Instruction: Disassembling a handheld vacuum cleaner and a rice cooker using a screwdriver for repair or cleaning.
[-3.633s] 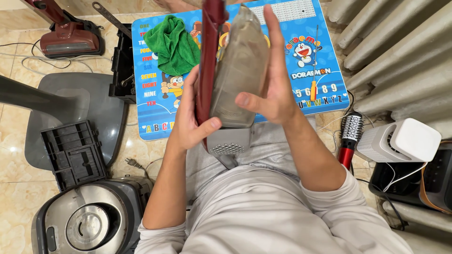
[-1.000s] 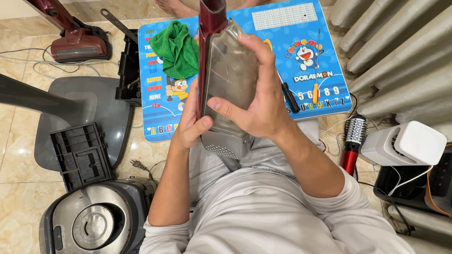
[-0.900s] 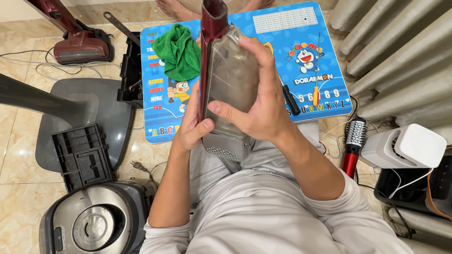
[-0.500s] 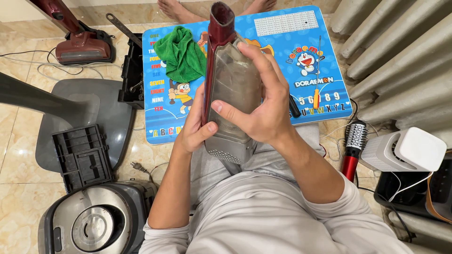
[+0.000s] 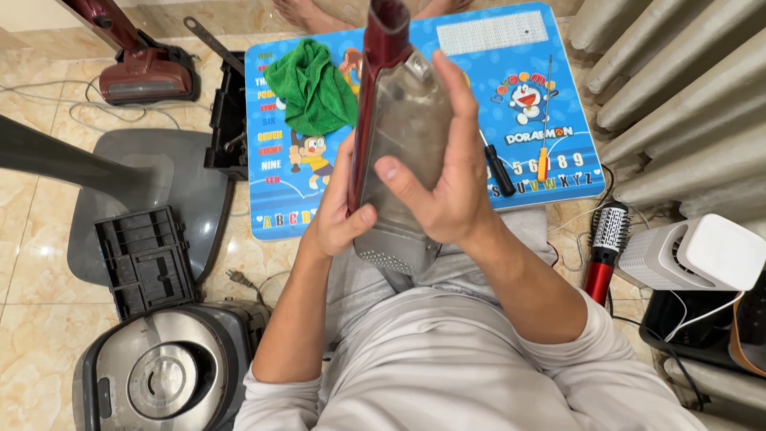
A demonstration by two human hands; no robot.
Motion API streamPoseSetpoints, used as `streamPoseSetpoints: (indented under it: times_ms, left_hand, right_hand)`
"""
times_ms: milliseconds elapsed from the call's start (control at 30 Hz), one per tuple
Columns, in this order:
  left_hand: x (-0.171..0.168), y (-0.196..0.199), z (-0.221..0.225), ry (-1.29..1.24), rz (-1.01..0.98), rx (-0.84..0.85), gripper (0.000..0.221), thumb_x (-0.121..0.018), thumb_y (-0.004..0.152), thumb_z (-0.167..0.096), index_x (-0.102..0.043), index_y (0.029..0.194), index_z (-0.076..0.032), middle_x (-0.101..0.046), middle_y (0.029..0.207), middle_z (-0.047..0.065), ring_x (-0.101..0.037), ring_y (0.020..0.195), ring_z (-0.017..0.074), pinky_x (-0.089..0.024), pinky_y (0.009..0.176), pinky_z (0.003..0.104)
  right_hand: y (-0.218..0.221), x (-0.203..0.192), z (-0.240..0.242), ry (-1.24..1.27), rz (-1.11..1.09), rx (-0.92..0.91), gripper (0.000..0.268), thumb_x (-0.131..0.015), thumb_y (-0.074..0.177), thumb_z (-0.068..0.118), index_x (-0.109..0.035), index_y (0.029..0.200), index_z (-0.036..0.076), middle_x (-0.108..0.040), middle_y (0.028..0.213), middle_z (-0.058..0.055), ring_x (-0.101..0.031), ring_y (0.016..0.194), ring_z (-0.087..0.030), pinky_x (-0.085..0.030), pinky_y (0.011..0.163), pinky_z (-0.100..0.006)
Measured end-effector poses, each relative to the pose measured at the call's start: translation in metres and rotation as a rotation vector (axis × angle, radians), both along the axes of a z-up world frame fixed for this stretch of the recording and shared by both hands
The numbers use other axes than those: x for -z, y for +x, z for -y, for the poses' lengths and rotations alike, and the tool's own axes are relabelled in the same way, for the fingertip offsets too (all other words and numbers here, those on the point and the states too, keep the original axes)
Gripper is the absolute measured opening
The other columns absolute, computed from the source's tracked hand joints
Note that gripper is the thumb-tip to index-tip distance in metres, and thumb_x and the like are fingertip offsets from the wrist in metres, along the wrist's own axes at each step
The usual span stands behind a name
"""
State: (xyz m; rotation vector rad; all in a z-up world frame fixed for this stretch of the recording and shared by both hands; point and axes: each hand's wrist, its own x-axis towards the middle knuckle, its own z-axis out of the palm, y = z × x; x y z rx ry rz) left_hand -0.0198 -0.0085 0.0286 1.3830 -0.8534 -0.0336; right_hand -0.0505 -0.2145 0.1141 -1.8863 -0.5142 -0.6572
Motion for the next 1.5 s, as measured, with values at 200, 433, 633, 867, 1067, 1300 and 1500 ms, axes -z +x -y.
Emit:
streamPoseSetpoints:
  times_ms: [200,433,633,867,1067,1300,1500]
  left_hand:
    - [-0.012,-0.009,0.013,-0.105,-0.100,-0.014,0.108,-0.055,0.116,-0.073,-0.014,0.182,0.002,-0.023,0.191,0.015,-0.025,0.180,0.0253,-0.024,0.154,0.046]
    - [-0.024,-0.012,0.013,-0.063,-0.109,-0.084,0.094,-0.055,0.119,-0.061,-0.017,0.180,-0.001,-0.029,0.188,0.018,-0.032,0.176,0.0291,-0.031,0.150,0.048]
    - [-0.021,-0.010,0.001,0.123,-0.022,-0.147,0.095,-0.057,0.116,-0.065,-0.018,0.178,-0.004,-0.047,0.177,0.022,-0.055,0.157,0.0269,-0.045,0.131,0.041]
    - [0.070,0.012,-0.050,-0.076,0.126,-0.278,0.111,-0.073,0.104,-0.068,-0.023,0.179,-0.004,-0.049,0.173,0.024,-0.048,0.160,0.0334,-0.035,0.137,0.055]
    - [0.074,0.000,-0.082,-0.080,0.199,-0.344,0.114,-0.074,0.099,-0.070,-0.024,0.178,-0.003,-0.044,0.172,0.021,-0.043,0.160,0.0329,-0.032,0.139,0.053]
    - [0.061,-0.009,-0.090,-0.050,0.182,-0.403,0.121,-0.081,0.091,-0.067,-0.026,0.177,-0.001,-0.046,0.164,0.019,-0.046,0.154,0.0308,-0.033,0.137,0.050]
    - [0.051,-0.013,-0.089,-0.032,0.165,-0.459,0.127,-0.085,0.085,-0.064,-0.027,0.177,0.001,-0.047,0.157,0.017,-0.048,0.149,0.0291,-0.035,0.137,0.047]
  right_hand:
    - [0.015,0.015,0.007,0.266,-0.049,-0.215,0.100,-0.067,0.117,0.064,-0.007,0.185,0.021,-0.046,0.177,-0.025,-0.058,0.164,-0.032,-0.051,0.145,-0.048]
    - [0.015,0.034,0.014,0.352,-0.251,-0.370,0.116,-0.078,0.106,0.063,-0.004,0.182,0.016,-0.040,0.185,-0.020,-0.049,0.171,-0.032,-0.049,0.143,-0.048]
    - [0.016,0.058,0.020,0.363,-0.208,-0.415,0.111,-0.074,0.111,0.064,-0.007,0.184,0.014,-0.002,0.199,-0.012,-0.017,0.189,-0.028,-0.030,0.158,-0.051]
    - [-0.018,0.122,0.049,0.228,-0.675,-0.671,0.168,-0.101,0.065,0.067,0.006,0.183,0.014,-0.038,0.176,-0.029,-0.045,0.158,-0.047,-0.041,0.128,-0.068]
    - [-0.054,0.184,-0.001,-0.003,-0.821,-0.725,0.096,-0.108,0.077,0.025,-0.057,0.156,0.007,-0.072,0.153,-0.014,-0.071,0.139,-0.030,-0.063,0.115,-0.046]
    - [-0.037,0.164,-0.045,-0.100,-0.826,-0.659,0.077,-0.106,0.079,0.034,-0.067,0.140,0.005,-0.076,0.138,-0.017,-0.075,0.127,-0.034,-0.066,0.108,-0.047]
    - [-0.040,0.157,-0.058,-0.099,-0.955,-0.597,0.066,-0.105,0.079,0.035,-0.070,0.128,0.007,-0.077,0.127,-0.014,-0.075,0.118,-0.030,-0.066,0.104,-0.044]
